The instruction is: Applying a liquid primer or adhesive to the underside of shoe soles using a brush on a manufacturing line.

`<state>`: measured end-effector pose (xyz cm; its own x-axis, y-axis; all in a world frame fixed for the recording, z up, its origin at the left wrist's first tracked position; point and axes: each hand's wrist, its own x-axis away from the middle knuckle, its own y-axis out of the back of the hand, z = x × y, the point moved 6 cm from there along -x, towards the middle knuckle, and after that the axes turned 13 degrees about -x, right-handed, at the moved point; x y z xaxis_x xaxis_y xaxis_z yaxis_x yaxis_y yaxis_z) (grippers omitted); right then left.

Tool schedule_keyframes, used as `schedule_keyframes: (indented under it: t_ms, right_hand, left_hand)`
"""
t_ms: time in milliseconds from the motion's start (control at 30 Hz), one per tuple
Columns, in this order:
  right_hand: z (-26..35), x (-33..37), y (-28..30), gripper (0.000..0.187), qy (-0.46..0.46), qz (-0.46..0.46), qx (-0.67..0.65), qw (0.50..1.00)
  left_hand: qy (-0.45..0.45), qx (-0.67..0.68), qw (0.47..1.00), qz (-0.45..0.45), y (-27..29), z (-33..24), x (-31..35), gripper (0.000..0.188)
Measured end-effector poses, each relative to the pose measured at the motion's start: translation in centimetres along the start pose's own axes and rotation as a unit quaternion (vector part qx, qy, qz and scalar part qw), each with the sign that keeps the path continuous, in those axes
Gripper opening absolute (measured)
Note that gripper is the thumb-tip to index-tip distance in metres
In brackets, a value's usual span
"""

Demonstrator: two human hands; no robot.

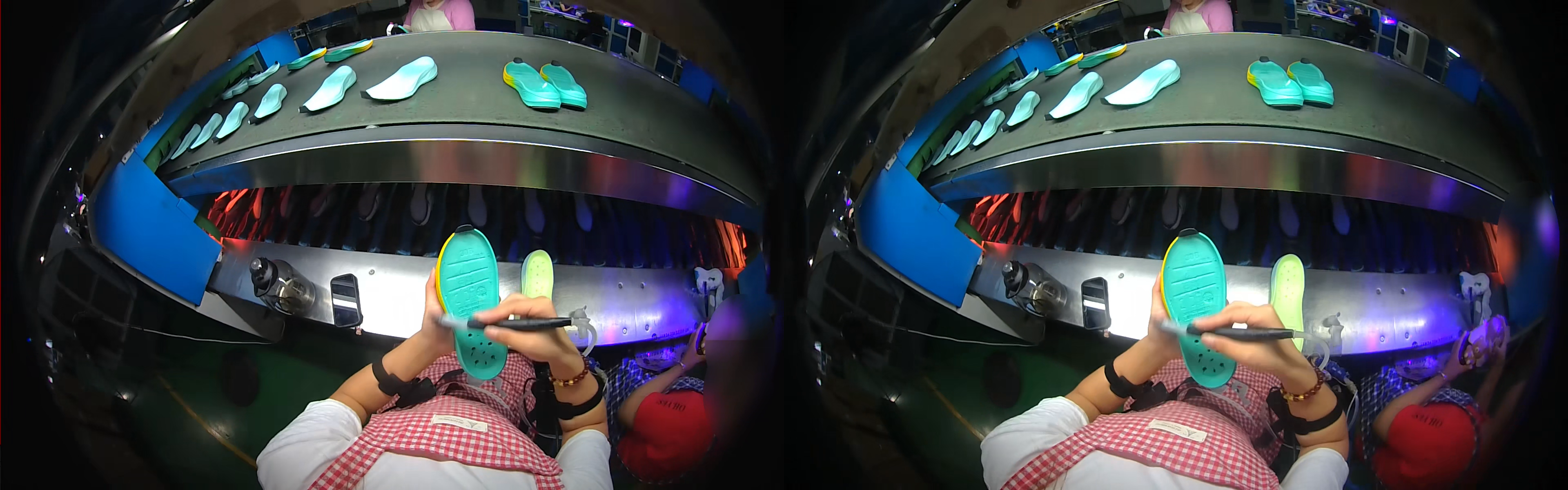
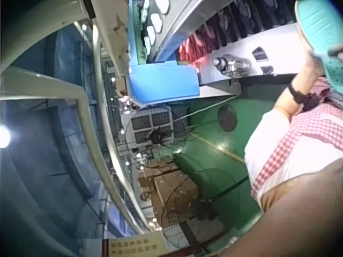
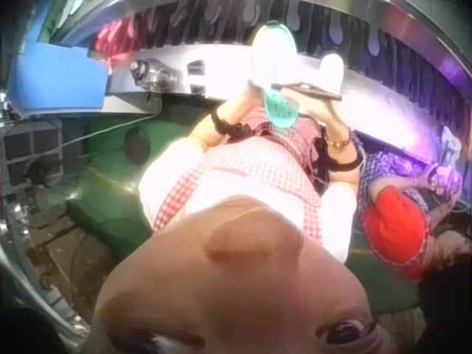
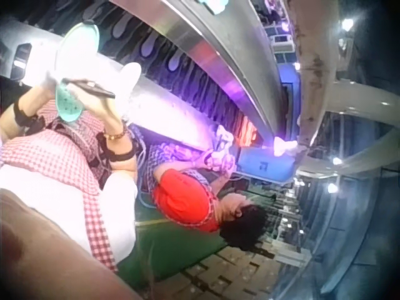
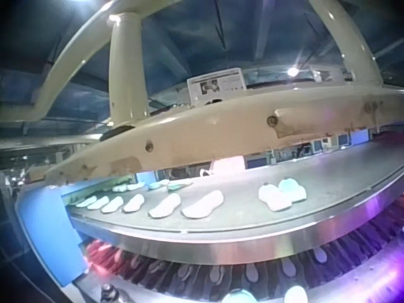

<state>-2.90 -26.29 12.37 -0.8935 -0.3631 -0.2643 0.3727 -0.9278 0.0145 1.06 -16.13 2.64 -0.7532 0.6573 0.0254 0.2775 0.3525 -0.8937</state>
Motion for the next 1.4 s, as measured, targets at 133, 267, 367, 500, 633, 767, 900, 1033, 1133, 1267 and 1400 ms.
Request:
schedule_keyframes:
  t_ms: [133,267,367,500,633,767,900,1033,1133,1267,1400]
  right_hand:
    - [-0.5,0.0,2.2,0.017,-0.065,-0.164,-0.213,0.961]
    - [-0.5,0.5,0.7,0.019,-0.037,-0.059,-0.053,0.996]
    - [0.3,0.9,0.0,0.02,-0.038,-0.003,-0.156,0.987]
    - [-1.1,0.5,2.2,0.018,-0.08,-0.125,-0.095,0.984]
    - [1.4,0.7,0.0,0.018,0.001,0.026,-0.094,0.995]
    - [0.2,0.3,2.8,0.016,-0.075,-0.137,-0.142,0.978]
    - [1.6,0.7,0.8,0.02,0.018,0.033,-0.113,0.993]
    - [0.4,0.6,2.9,0.021,0.02,-0.092,-0.016,0.995]
    - [1.3,1.4,0.4,0.02,0.053,0.049,-0.017,0.997]
    - [1.0,2.0,2.6,0.022,0.03,-0.091,-0.05,0.994]
    - [1.6,1.9,0.7,0.022,0.075,0.033,0.012,0.997]
  left_hand:
    - [-0.015,-0.075,0.996,-0.043,-0.5,-0.1,0.5,0.071]
    - [0.03,0.023,0.998,-0.048,-0.7,0.4,0.0,0.078]
    - [0.005,-0.081,0.997,-0.013,-0.4,-0.2,0.7,0.079]
    - [0.012,0.001,0.997,-0.078,-1.5,-0.2,0.3,0.08]
    - [-0.03,-0.101,0.994,0.027,-1.5,-0.9,-0.1,0.077]
    - [-0.05,-0.092,0.992,-0.067,-2.1,-1.7,-0.5,0.077]
    - [-0.095,-0.118,0.977,-0.151,-0.8,-3.5,-0.9,0.083]
    - [-0.184,-0.128,0.959,-0.175,-1.9,-5.1,-1.1,0.083]
    - [-0.24,-0.106,0.964,-0.042,-2.9,-6.5,-0.2,0.087]
    - [-0.248,-0.126,0.954,-0.11,-3.4,-6.9,0.1,0.087]
    - [-0.253,-0.152,0.955,-0.01,-4.3,-7.3,0.0,0.085]
